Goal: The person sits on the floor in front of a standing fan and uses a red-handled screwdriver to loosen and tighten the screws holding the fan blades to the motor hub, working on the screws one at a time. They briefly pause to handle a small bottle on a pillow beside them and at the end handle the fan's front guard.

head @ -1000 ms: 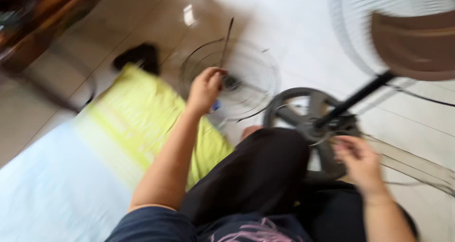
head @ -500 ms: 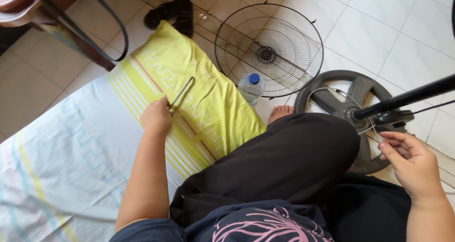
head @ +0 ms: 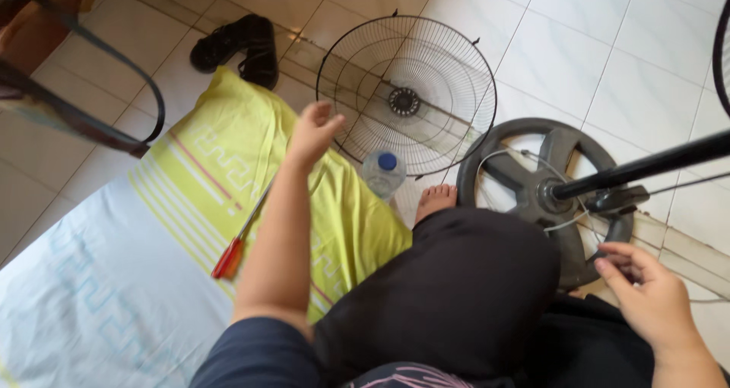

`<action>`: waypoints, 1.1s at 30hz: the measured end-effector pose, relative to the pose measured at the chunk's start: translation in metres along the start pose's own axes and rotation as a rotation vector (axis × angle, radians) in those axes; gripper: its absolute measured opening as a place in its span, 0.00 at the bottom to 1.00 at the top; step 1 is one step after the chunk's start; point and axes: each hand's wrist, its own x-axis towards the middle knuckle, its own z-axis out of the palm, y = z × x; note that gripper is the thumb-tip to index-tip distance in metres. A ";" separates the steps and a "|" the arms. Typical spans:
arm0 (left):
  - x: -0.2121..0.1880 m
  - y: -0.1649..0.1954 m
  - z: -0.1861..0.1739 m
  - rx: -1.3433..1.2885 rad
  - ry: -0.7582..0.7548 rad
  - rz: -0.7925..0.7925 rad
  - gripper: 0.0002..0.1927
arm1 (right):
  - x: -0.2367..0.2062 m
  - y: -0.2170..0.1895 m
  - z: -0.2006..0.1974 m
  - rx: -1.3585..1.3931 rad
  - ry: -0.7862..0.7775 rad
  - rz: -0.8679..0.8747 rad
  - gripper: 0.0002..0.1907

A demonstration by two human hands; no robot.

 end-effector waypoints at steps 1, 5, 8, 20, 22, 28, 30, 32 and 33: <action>0.023 -0.014 0.012 0.050 0.020 -0.120 0.36 | 0.008 0.001 0.004 -0.013 -0.002 -0.007 0.17; 0.083 -0.068 0.058 -0.343 0.145 -0.557 0.39 | 0.033 0.009 0.015 -0.108 0.008 0.028 0.17; 0.114 -0.103 0.084 -0.296 0.313 -0.731 0.32 | 0.054 0.022 0.020 -0.150 0.004 0.115 0.17; 0.149 -0.179 0.109 -0.592 0.426 -1.032 0.36 | 0.137 0.034 0.041 -0.118 -0.118 0.219 0.18; 0.148 -0.182 0.110 -0.526 0.381 -1.076 0.32 | 0.146 0.028 0.051 -0.128 -0.127 0.139 0.19; 0.151 -0.180 0.110 -0.723 0.385 -1.201 0.15 | 0.155 0.025 0.065 0.015 -0.191 0.235 0.20; 0.150 -0.177 0.112 -0.781 0.352 -1.189 0.11 | 0.150 0.029 0.065 -0.050 -0.180 0.265 0.19; 0.148 -0.170 0.113 -0.726 0.269 -1.127 0.08 | 0.145 0.034 0.065 -0.093 -0.170 0.266 0.19; 0.146 -0.165 0.114 -0.736 0.241 -1.105 0.07 | 0.142 0.036 0.064 -0.107 -0.163 0.256 0.19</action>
